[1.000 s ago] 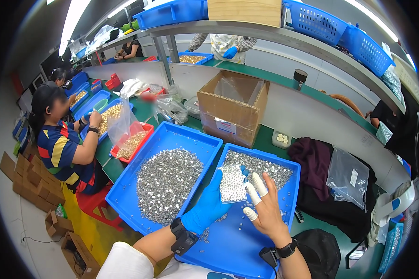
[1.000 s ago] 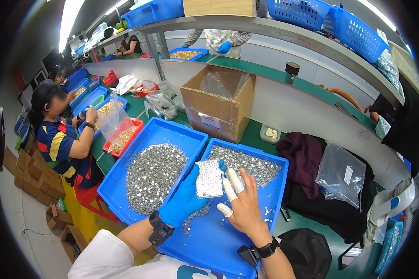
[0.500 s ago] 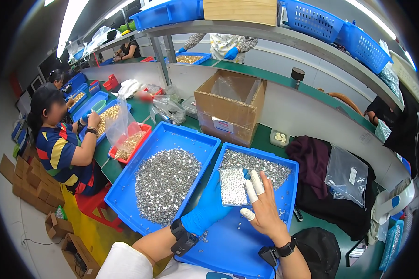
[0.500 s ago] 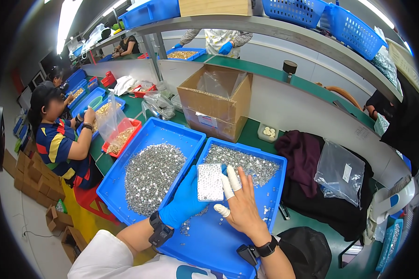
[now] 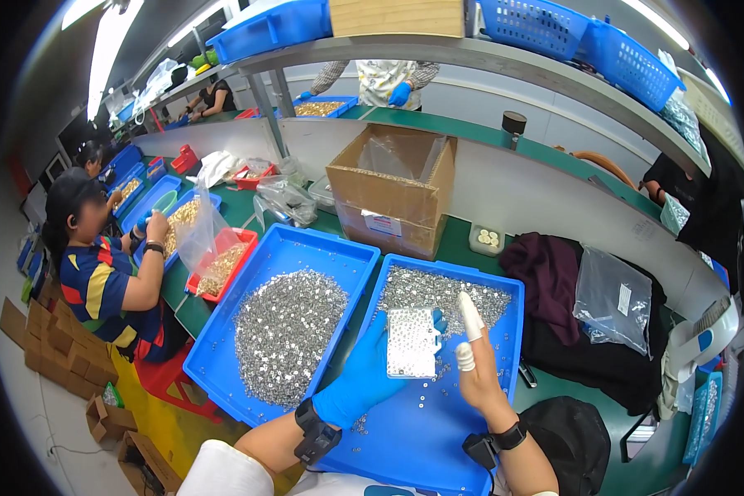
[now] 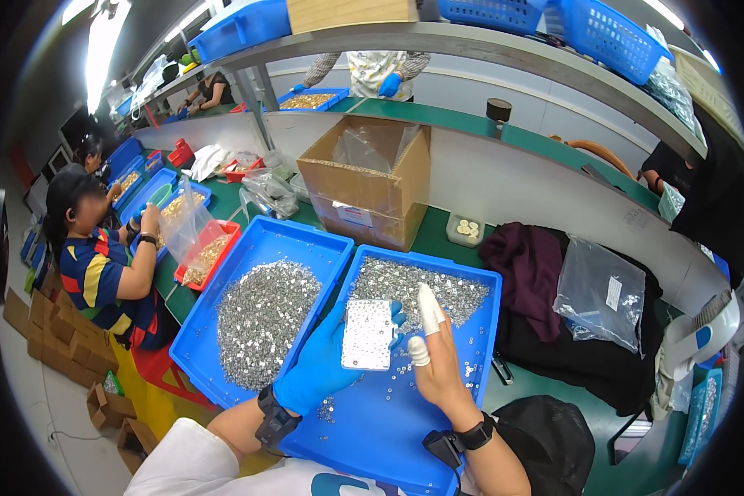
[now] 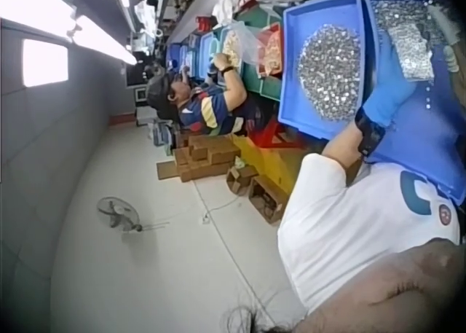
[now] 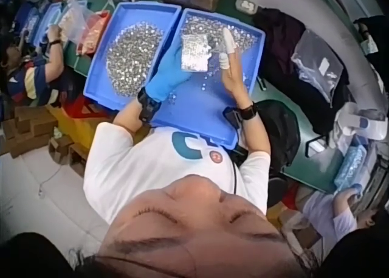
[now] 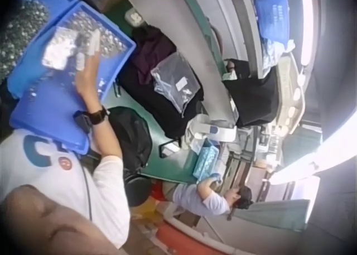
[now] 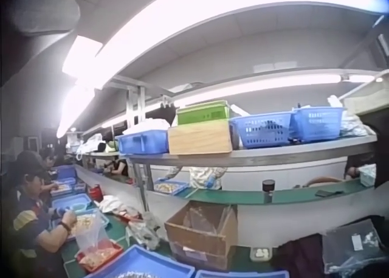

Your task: The person sorts small metal rings by hand, picking them from a blue tray and placing them into a small white rectangular container. The person then shakes the container, pours the rings back into the tray, and wipes the tray with a cloth.

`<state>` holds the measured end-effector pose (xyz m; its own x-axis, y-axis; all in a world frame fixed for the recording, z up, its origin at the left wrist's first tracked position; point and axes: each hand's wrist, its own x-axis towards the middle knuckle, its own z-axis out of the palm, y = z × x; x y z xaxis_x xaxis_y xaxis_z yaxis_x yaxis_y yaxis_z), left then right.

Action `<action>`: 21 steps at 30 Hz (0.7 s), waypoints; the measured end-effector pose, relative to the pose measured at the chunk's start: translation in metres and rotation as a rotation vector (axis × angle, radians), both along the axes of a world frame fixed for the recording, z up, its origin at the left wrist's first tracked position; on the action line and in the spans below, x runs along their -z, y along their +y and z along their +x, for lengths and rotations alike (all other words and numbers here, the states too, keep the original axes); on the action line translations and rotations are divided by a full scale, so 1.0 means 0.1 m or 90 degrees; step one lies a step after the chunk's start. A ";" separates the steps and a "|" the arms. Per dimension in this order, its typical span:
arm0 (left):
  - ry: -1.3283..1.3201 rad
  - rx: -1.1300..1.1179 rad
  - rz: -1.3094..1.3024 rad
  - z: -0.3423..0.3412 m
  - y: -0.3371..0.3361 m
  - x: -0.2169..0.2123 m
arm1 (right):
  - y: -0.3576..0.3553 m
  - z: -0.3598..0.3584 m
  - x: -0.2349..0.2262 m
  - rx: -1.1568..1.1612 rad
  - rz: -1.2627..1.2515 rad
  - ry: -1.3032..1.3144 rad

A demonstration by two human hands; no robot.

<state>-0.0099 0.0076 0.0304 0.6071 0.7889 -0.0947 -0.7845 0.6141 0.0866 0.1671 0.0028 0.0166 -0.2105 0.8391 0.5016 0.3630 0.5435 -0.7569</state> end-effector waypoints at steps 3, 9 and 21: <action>-0.017 0.056 -0.009 0.01 -0.11 -0.22 | 0.06 0.03 0.11 -0.003 -0.100 0.175; 0.073 0.128 -0.014 0.04 -0.45 -0.73 | 0.11 0.06 0.14 -0.007 -0.137 0.216; 0.044 0.187 -0.119 0.10 -0.49 -0.72 | 0.09 0.08 0.23 0.034 -0.072 0.083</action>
<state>0.0001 -0.0414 0.1022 0.7924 0.5471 -0.2699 -0.5687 0.8225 -0.0025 0.1755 0.0116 -0.0060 -0.1031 0.8999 0.4237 0.2834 0.4349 -0.8547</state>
